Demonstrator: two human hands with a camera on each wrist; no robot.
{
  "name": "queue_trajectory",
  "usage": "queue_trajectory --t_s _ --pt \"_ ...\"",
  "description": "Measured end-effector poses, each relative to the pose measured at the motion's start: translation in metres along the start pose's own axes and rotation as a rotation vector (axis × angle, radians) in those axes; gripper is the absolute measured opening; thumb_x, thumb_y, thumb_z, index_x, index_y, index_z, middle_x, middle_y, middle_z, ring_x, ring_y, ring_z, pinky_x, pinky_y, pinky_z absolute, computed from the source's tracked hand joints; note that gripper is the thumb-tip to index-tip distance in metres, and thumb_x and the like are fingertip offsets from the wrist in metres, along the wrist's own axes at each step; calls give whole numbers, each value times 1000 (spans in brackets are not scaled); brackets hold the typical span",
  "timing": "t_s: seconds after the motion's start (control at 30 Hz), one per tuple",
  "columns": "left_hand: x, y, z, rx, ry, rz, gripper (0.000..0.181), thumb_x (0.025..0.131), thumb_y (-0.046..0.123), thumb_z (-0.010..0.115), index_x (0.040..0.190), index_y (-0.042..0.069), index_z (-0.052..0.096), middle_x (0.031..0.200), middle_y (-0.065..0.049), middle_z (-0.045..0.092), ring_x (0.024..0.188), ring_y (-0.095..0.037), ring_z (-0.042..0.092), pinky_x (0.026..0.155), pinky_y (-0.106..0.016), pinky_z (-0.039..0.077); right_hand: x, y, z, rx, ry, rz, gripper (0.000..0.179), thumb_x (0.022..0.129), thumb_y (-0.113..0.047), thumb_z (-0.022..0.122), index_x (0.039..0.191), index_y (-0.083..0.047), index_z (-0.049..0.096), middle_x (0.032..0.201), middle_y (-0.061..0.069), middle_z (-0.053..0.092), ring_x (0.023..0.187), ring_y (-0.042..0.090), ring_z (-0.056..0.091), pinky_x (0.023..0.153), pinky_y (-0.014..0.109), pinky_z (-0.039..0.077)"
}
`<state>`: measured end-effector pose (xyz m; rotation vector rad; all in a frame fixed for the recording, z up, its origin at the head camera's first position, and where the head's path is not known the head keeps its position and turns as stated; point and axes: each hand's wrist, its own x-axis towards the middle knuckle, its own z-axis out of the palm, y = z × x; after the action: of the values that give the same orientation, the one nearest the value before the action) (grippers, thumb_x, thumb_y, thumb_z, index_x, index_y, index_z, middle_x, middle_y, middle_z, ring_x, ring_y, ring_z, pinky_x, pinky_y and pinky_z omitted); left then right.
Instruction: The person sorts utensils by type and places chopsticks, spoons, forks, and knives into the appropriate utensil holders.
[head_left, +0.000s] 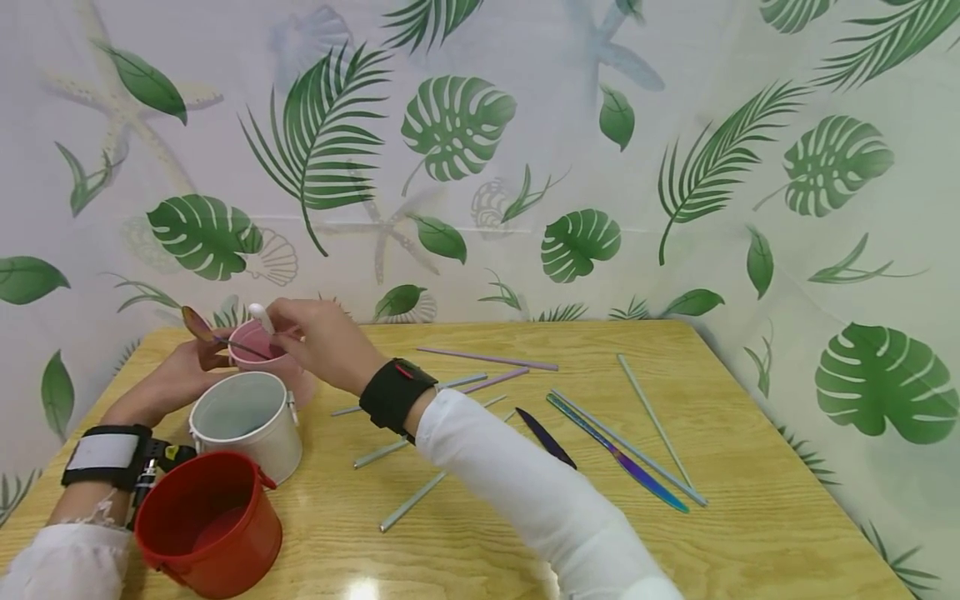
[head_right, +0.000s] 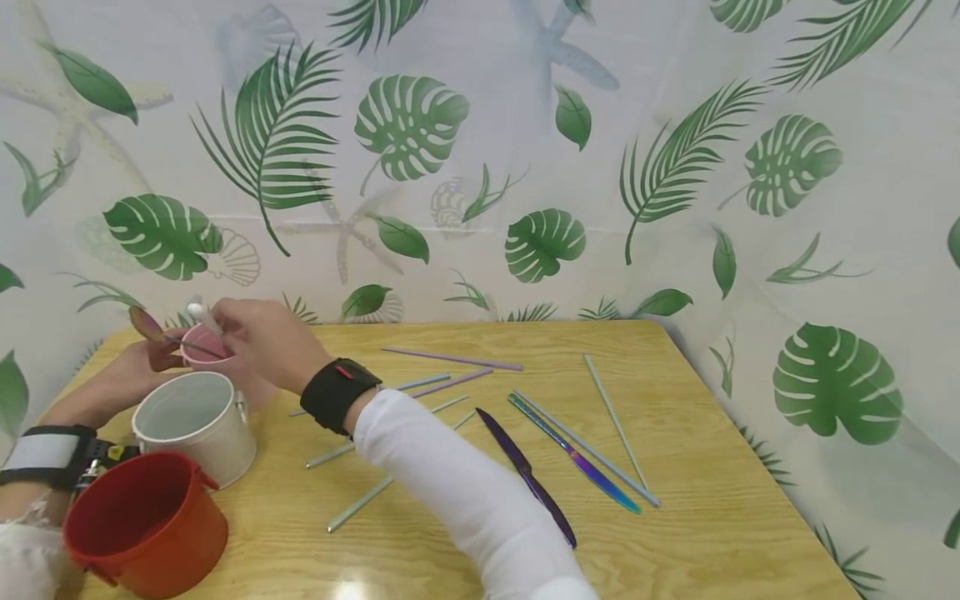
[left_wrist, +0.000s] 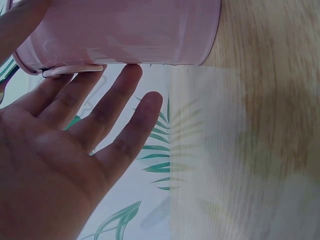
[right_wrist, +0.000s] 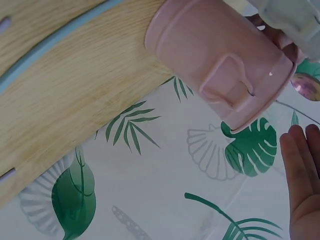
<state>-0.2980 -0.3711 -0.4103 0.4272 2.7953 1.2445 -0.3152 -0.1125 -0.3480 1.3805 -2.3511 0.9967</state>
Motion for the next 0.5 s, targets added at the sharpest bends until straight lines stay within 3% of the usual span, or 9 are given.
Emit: queue_trajectory --t_s 0.2,0.5 --pt "-3 2 2 1 2 -8 80 96 30 73 159 1 32 151 -34 44 130 -61 47 97 -72 47 0 0 7 -136 -96 -29 2 101 -13 66 101 -12 64 97 -6 69 92 6 61 85 11 45" --pt "-9 3 5 -4 13 2 77 96 29 71 157 1 35 151 -34 45 128 -60 50 96 -69 49 -1 1 14 -184 -215 12 23 106 -23 61 127 -16 65 108 -9 68 98 4 60 87 13 45"
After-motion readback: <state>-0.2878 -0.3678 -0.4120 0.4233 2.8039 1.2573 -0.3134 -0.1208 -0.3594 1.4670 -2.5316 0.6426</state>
